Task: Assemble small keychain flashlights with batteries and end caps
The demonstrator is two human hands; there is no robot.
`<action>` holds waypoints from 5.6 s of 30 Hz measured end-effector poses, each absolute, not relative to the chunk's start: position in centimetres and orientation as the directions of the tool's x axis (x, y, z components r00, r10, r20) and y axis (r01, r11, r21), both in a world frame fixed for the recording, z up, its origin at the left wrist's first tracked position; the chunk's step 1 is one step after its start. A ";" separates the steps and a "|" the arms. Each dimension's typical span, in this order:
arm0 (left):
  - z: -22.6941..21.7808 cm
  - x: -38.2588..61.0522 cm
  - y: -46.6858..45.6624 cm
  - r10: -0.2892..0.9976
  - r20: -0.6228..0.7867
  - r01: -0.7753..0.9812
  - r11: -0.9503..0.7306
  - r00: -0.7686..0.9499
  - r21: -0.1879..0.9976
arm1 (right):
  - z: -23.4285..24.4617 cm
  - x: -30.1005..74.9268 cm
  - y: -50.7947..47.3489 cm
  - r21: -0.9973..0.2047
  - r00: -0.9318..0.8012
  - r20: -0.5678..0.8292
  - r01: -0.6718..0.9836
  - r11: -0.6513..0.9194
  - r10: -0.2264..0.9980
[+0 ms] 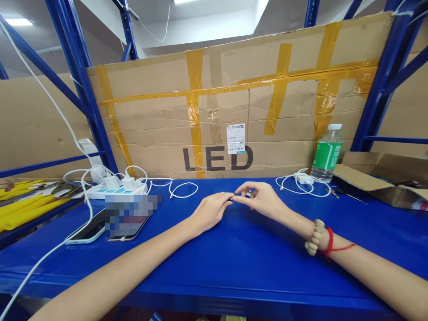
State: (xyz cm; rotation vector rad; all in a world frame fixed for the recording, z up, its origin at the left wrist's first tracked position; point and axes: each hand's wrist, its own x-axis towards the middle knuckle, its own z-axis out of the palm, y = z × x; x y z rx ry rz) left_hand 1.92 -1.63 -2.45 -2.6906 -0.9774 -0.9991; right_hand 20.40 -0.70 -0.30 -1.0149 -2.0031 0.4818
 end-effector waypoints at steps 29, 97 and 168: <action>-2.1 2.1 -2.9 0.627 0.494 0.603 -0.763 0.602 0.233 | -1.6 21.1 0.3 -0.616 -0.506 0.521 0.334 0.713 0.688; -1.5 2.1 -3.0 0.720 0.486 0.790 -0.606 0.496 0.091 | -0.3 20.6 -0.5 -0.396 -0.388 0.619 0.598 0.697 0.683; -2.4 1.4 -2.3 0.555 0.583 0.655 -0.754 0.593 0.053 | -1.4 19.5 -1.1 -0.921 -0.390 0.194 0.244 0.304 0.900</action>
